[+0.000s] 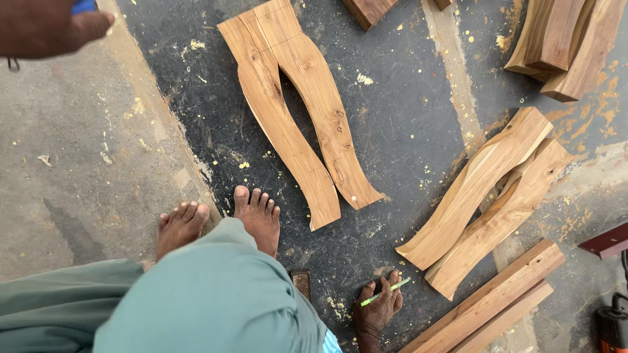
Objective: The person kneels on the workshop floor marking curved wooden furniture parts with a pencil. They use a try square and a steel rule to draw straight guide lines across the wood, reposition the square repeatedly, and use a tape measure to measure and mark additional pieces.
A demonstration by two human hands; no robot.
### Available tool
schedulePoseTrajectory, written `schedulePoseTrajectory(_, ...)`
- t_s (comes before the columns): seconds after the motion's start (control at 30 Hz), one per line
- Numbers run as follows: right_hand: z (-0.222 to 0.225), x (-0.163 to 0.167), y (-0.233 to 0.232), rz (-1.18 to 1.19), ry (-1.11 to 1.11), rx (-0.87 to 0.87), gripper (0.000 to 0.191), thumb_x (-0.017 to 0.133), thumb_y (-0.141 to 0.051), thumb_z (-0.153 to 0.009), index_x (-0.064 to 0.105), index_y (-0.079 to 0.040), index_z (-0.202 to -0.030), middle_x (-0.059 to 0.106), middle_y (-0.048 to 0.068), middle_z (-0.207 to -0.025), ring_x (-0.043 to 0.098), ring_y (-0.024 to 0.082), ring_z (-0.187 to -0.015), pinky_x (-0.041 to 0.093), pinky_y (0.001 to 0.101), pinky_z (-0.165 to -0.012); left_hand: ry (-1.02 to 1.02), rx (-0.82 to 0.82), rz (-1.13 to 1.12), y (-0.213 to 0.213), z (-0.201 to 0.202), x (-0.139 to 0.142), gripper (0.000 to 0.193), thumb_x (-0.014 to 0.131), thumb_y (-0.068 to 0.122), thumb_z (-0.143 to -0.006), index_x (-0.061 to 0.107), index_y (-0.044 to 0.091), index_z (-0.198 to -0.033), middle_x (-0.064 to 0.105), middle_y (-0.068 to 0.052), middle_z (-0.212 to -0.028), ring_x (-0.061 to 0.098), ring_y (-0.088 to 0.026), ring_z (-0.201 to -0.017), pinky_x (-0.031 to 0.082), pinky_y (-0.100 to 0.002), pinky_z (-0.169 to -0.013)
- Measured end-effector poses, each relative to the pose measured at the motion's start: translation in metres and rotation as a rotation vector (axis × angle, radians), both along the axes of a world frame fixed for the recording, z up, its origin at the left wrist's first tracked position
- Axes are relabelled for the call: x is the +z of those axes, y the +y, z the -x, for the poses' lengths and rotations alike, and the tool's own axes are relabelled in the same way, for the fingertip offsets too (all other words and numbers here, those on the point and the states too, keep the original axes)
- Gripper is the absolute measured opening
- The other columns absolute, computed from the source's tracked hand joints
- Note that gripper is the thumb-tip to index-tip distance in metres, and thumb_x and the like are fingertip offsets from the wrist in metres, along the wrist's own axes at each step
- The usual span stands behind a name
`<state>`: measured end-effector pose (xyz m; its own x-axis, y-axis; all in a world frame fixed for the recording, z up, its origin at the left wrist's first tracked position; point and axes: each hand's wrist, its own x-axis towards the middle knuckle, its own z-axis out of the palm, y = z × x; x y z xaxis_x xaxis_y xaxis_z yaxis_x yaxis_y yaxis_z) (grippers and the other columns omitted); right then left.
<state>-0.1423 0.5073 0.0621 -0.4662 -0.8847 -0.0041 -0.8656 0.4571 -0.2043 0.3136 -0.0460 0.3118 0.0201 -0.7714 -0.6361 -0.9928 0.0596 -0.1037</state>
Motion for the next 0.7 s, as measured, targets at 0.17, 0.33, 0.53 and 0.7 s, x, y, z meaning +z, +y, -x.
schedulePoseTrajectory(0.17, -0.02, 0.003, 0.002, 0.015, 0.032, -0.012, 0.035, 0.055, -0.017, -0.097, 0.049, -0.005, -0.129, 0.048, 0.023, -0.159, 0.038, 0.038, -0.153, 0.022, 0.0513, -0.124, 0.151, -0.336, 0.008, 0.068, -0.069, -0.113, 0.044, 0.053, 0.038, -0.106, 0.06, 0.003, -0.132, 0.074, -0.018, -0.109, 0.068, -0.029, -0.103, 0.06, -0.048, -0.088)
schedulePoseTrajectory(0.33, -0.052, 0.011, 0.01, 0.071, 0.072, 0.02, 0.031, 0.056, -0.016, -0.099, 0.051, -0.005, -0.127, 0.05, 0.022, -0.158, 0.043, 0.036, -0.153, 0.026, 0.0507, -0.126, 0.287, -0.471, 0.138, 0.117, -0.128, -0.212, 0.042, 0.051, 0.039, -0.106, 0.06, 0.006, -0.13, 0.064, -0.014, -0.123, 0.061, -0.027, -0.116, 0.053, -0.051, -0.102)
schedulePoseTrajectory(0.53, -0.077, 0.051, 0.009, -0.185, 0.096, 0.005, 0.037, 0.065, -0.024, -0.094, 0.059, 0.0, -0.121, 0.055, 0.022, -0.15, 0.048, 0.032, -0.145, 0.036, 0.0498, -0.119, 0.431, -0.421, 0.491, 0.114, -0.173, -0.276, 0.043, 0.062, 0.041, -0.106, 0.059, 0.009, -0.135, 0.056, -0.014, -0.125, 0.051, -0.031, -0.12, 0.044, -0.05, -0.101)
schedulePoseTrajectory(0.7, -0.057, 0.15, -0.018, -0.397, 0.324, 0.159, 0.023, 0.058, -0.023, -0.104, 0.069, -0.008, -0.117, 0.069, 0.016, -0.138, 0.068, 0.026, -0.127, 0.054, 0.043, -0.109, 0.557, -0.446, 0.615, 0.122, -0.195, -0.286, 0.041, 0.061, 0.038, -0.109, 0.058, 0.01, -0.138, 0.055, -0.012, -0.128, 0.049, -0.031, -0.126, 0.042, -0.05, -0.107)
